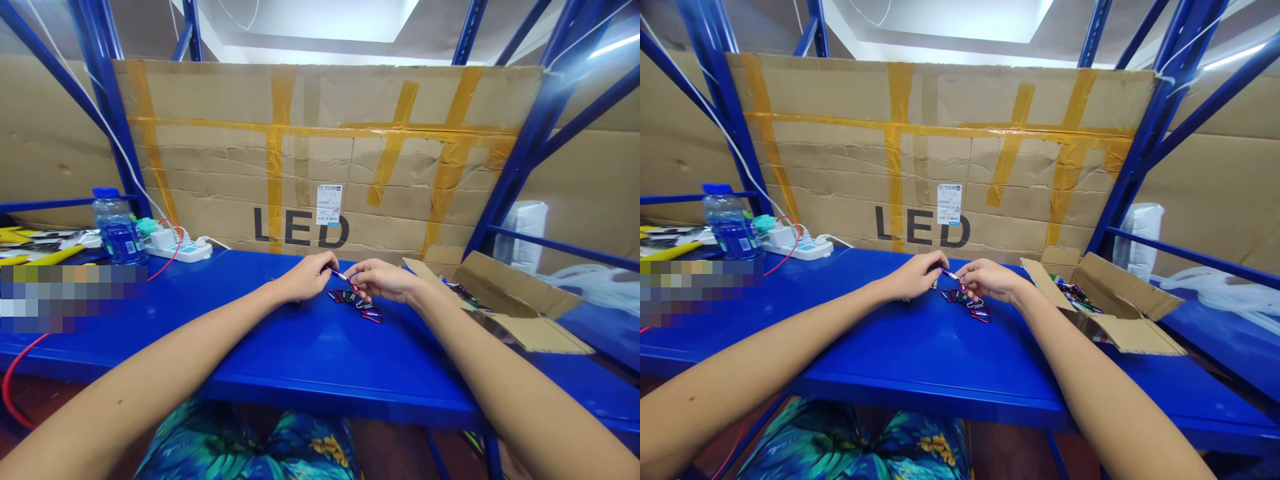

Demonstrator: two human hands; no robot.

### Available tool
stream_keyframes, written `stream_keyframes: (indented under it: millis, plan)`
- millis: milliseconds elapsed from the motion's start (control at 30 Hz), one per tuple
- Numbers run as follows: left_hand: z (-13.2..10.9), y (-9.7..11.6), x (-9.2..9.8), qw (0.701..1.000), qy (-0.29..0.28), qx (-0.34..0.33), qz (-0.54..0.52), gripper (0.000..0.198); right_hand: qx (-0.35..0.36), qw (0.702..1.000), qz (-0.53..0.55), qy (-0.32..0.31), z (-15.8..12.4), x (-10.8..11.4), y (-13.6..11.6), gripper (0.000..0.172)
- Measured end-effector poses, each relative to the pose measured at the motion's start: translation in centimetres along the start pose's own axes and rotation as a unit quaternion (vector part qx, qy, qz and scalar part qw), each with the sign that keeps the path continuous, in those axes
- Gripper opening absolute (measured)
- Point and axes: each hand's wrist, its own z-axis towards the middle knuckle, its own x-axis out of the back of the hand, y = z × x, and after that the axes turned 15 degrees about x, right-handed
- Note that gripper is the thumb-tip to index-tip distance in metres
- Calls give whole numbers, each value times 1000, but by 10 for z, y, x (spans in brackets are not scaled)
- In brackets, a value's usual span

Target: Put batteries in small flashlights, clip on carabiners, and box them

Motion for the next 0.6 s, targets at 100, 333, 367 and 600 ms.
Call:
stream_keyframes:
  millis: [100, 333, 367, 600]
  plan:
    - [-2, 4, -2, 994, -8, -47, 101, 31, 15, 999, -24, 16, 2, -4, 4, 14]
    - [-6, 7, -4, 964, 42, -85, 248, 24, 25, 998, 54, 16, 1, -10, 1, 16]
    - [-5, 7, -4, 958, 54, -88, 266, 25, 20, 997, 79, 9, 0, -10, 0, 18]
    - [-3, 5, -4, 910, 78, -141, 381, 24, 13, 997, 42, -59, -3, -10, -1, 38]
